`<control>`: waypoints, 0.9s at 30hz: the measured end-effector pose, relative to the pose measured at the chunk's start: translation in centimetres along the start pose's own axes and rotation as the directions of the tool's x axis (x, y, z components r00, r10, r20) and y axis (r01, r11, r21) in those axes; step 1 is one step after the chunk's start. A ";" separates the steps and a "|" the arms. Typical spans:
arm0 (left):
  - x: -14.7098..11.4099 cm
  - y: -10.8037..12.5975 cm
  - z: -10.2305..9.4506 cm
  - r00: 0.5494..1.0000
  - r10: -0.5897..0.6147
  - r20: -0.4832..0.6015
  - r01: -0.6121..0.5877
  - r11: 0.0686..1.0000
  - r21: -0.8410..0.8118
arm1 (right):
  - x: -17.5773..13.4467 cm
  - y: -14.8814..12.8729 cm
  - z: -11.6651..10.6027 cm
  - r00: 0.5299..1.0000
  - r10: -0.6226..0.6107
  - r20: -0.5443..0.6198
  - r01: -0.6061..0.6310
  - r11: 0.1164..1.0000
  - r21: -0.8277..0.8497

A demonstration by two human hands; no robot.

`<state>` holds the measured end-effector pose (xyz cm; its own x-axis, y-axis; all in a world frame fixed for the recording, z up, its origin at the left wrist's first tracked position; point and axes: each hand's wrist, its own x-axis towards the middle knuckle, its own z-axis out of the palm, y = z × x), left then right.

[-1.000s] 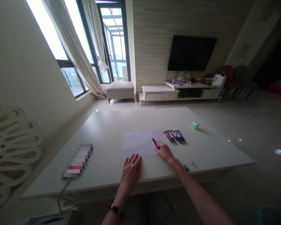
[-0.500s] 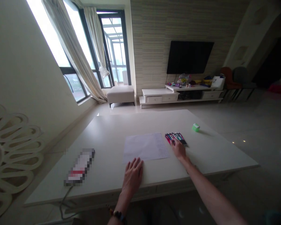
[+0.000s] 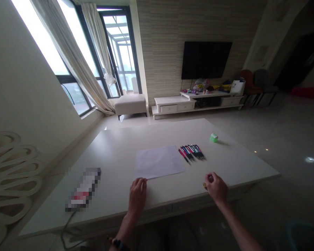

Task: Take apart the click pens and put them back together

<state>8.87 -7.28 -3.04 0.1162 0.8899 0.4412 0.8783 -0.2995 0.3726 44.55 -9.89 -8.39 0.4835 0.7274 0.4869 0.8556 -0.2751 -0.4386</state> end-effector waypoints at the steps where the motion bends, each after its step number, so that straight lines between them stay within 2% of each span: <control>1: 0.4 -0.6 -0.7 0.999 -0.052 -0.006 0.052 0.997 0.049 | -0.1 -0.1 0.1 1.000 0.005 -0.021 -0.005 1.000 0.008; 5: 1.2 -3.8 -3.6 0.983 -0.177 0.050 0.156 0.947 0.282 | -0.5 0.4 0.3 0.999 -0.027 -0.046 0.029 0.999 0.044; 7: 0.7 -5.3 -4.3 0.965 -0.253 0.070 0.211 0.906 0.366 | -0.6 0.7 0.4 0.998 -0.039 -0.059 0.042 0.998 0.056; 9: -0.3 -6.2 -4.4 0.957 -0.276 0.084 0.220 0.888 0.404 | -0.7 0.9 0.5 0.996 -0.045 -0.071 0.050 0.997 0.064; 14: -1.9 -6.4 -3.8 0.959 -0.282 0.035 0.245 0.881 0.405 | -0.9 1.2 0.6 0.994 -0.087 -0.066 0.092 0.994 0.061; 27: -2.0 -6.6 -3.8 0.953 -0.304 0.018 0.273 0.879 0.391 | -0.9 1.4 0.1 0.978 -0.194 -0.073 0.189 0.979 -0.070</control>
<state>1.02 -8.41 -3.26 -0.1477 0.9449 0.2922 0.9851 0.1141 0.1288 45.28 -10.84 -9.50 0.3200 0.7192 0.6166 0.9425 -0.1756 -0.2843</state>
